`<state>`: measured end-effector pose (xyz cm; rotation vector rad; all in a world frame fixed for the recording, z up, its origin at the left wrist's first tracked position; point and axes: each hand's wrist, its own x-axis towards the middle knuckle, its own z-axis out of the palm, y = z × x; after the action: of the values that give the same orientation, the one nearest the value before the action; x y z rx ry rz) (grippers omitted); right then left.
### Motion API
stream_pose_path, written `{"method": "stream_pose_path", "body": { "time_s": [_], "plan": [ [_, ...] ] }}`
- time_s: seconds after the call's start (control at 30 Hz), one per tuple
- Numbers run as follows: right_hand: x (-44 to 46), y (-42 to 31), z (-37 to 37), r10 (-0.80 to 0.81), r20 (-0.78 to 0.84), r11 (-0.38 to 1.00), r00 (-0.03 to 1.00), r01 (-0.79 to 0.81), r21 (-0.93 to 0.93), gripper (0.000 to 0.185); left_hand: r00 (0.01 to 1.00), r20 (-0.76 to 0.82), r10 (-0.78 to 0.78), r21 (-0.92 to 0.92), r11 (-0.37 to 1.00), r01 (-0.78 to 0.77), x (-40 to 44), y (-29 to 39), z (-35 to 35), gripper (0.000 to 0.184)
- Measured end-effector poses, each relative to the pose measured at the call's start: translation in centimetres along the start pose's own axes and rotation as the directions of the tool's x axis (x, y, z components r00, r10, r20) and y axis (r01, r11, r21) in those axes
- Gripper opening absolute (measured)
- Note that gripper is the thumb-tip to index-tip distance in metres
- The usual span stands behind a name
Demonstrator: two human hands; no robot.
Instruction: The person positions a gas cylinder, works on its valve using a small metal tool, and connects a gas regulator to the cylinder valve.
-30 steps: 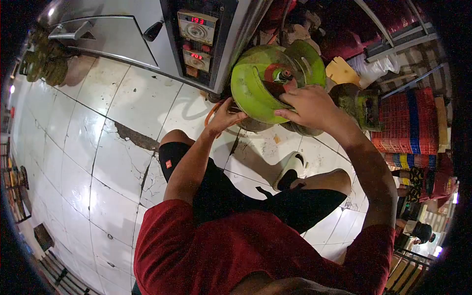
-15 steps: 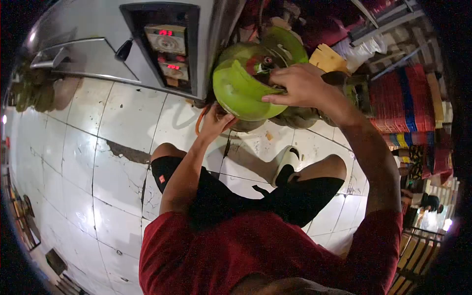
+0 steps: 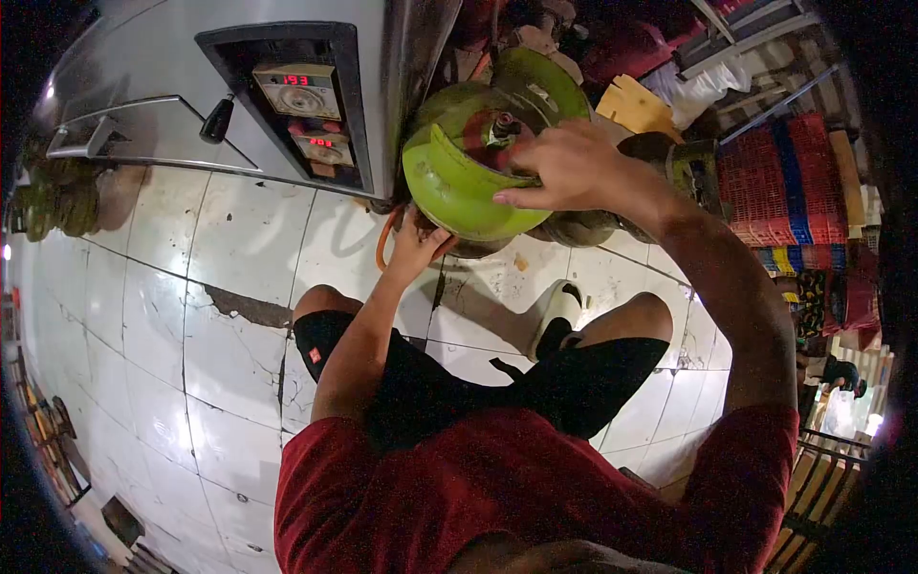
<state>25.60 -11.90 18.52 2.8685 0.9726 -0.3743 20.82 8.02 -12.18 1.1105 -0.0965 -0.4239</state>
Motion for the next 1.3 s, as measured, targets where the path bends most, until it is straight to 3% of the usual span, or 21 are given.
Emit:
{"method": "stream_pose_path", "body": {
  "time_s": [0.2,0.3,0.47,0.67,0.73,0.77,0.83,0.9,0.93,0.97,1.03,1.07,1.1,1.13,1.2,1.23,1.3],
  "plan": [
    [-0.1,0.0,-0.2,0.036,0.080,0.999,0.996,-0.034,-0.024,0.063,0.997,0.015,0.074,0.077,0.994,-0.075,0.5,-1.8,-0.8,0.073],
    [0.1,-0.1,-0.6,0.037,0.097,0.999,0.995,-0.034,-0.038,0.063,1.000,-0.002,0.008,-0.031,0.999,-0.008,0.4,-1.7,-0.7,0.077],
    [0.2,-0.2,-0.2,0.032,0.080,0.997,0.996,-0.026,-0.067,0.061,0.998,0.019,0.060,0.030,0.998,-0.061,0.3,-0.7,-0.6,0.070],
    [-1.2,-1.5,0.6,0.008,-0.053,0.991,0.999,-0.015,-0.130,0.059,0.981,0.087,-0.172,0.155,0.975,0.158,-1.5,3.5,0.3,0.062],
    [-2.3,-3.9,0.7,0.080,0.210,0.986,0.974,-0.046,-0.159,0.052,0.974,0.098,-0.205,0.190,0.964,0.184,-1.8,4.1,0.6,0.063],
    [-2.5,-4.9,0.7,0.115,0.328,0.981,0.938,-0.056,-0.184,0.049,0.988,0.120,-0.098,0.221,0.973,0.070,-2.0,4.1,0.6,0.061],
    [-7.3,-6.7,2.4,-0.148,-0.059,0.936,0.987,0.120,-0.330,0.034,0.986,0.148,0.078,0.268,0.956,-0.116,-3.2,3.4,0.3,0.058],
    [-11.0,-8.1,1.9,-0.226,-0.363,0.944,0.904,0.111,-0.312,0.027,0.977,0.205,0.053,0.300,0.947,-0.114,-4.0,3.9,1.4,0.054],
    [-13.1,-8.1,2.1,-0.226,-0.355,0.949,0.907,0.123,-0.291,0.027,0.961,0.276,0.026,0.334,0.935,-0.122,-4.7,4.5,2.3,0.050],
    [-15.0,-7.5,2.2,-0.153,-0.337,0.967,0.929,0.070,-0.245,0.034,0.937,0.348,0.007,0.370,0.918,-0.145,-4.8,5.3,2.5,0.046],
    [-16.3,-7.0,2.6,-0.082,-0.321,0.979,0.944,0.017,-0.201,0.042,0.945,0.322,-0.055,0.478,0.871,-0.112,-5.0,7.2,1.7,0.042],
    [-16.3,-6.8,3.2,0.212,-0.147,0.974,0.966,-0.197,0.112,0.045,0.949,0.300,-0.100,0.574,0.813,-0.096,-4.8,8.3,1.2,0.038],
    [-16.4,-6.5,3.9,0.427,0.107,0.825,0.898,-0.436,0.361,0.048,0.951,0.273,-0.141,0.663,0.745,-0.080,-4.7,9.1,0.6,0.035],
    [-16.3,-5.9,4.9,0.523,0.393,0.564,0.756,-0.653,0.506,0.051,0.987,0.158,-0.015,0.649,0.755,-0.092,-4.5,9.2,-0.7,0.032],
    [-16.6,-4.5,10.8,0.435,0.308,0.614,0.846,-0.529,0.586,0.057,0.967,-0.056,0.250,0.618,0.769,-0.163,-4.6,11.5,-3.3,0.025],
    [-16.4,-4.1,14.1,0.423,0.361,0.645,0.831,-0.556,0.524,0.058,0.916,-0.146,0.373,0.603,0.768,-0.217,-5.0,13.7,-4.2,0.020],
    [-15.9,-5.3,17.0,0.390,0.430,0.667,0.814,-0.572,0.477,0.056,0.762,-0.081,0.643,0.698,0.582,-0.417,-4.7,17.1,-7.1,0.020]
  ]
}}
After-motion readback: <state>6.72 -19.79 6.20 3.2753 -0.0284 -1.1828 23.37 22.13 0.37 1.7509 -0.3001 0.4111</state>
